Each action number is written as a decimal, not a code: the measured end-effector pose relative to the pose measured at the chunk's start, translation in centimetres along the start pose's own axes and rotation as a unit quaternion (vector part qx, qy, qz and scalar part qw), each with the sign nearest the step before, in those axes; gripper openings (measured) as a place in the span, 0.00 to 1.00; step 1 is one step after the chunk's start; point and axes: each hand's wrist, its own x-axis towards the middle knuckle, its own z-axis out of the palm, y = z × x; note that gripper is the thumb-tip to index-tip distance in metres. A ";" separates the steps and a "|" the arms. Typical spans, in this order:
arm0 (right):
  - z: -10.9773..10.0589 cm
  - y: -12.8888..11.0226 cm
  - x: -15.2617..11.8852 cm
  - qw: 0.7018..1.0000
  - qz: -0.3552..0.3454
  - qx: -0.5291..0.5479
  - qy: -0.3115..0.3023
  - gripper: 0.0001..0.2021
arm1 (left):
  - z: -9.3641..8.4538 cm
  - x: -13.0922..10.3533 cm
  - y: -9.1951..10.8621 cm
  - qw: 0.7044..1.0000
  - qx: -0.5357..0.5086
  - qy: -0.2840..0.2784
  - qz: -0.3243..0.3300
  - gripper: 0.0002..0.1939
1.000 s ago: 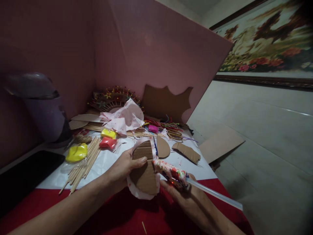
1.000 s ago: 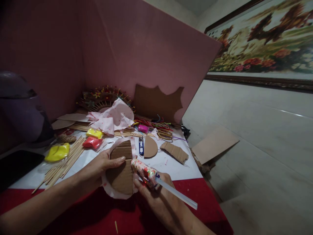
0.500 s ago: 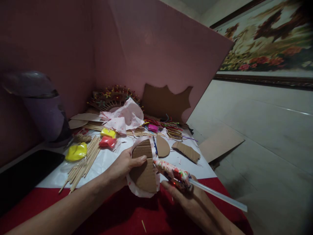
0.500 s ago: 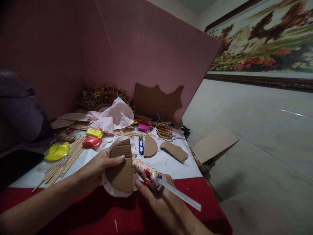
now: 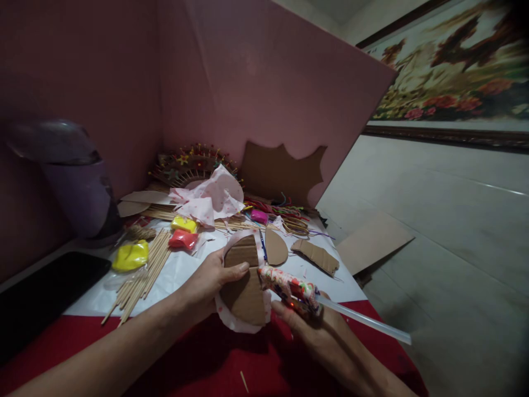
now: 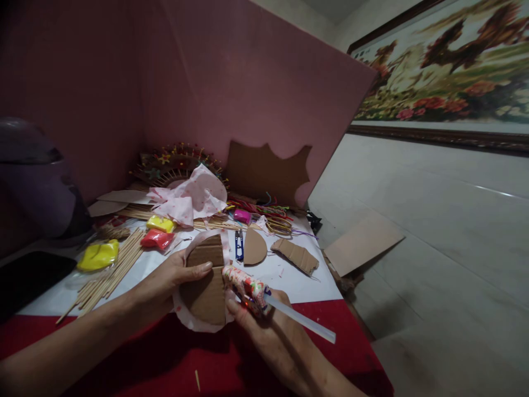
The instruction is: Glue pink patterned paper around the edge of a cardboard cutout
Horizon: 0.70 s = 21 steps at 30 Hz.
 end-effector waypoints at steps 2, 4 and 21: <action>-0.1 -0.2 -0.2 1.000 0.015 0.017 -0.022 0.13 | -0.1 0.0 -0.1 1.000 -0.001 0.000 0.003 0.22; -0.1 -0.3 -0.4 0.999 0.021 0.028 -0.037 0.14 | 0.0 0.0 -0.1 1.000 0.001 0.010 0.002 0.22; -0.4 -0.6 -0.8 0.998 0.058 0.018 -0.015 0.18 | 0.4 -0.3 0.4 1.000 -0.006 0.010 -0.008 0.20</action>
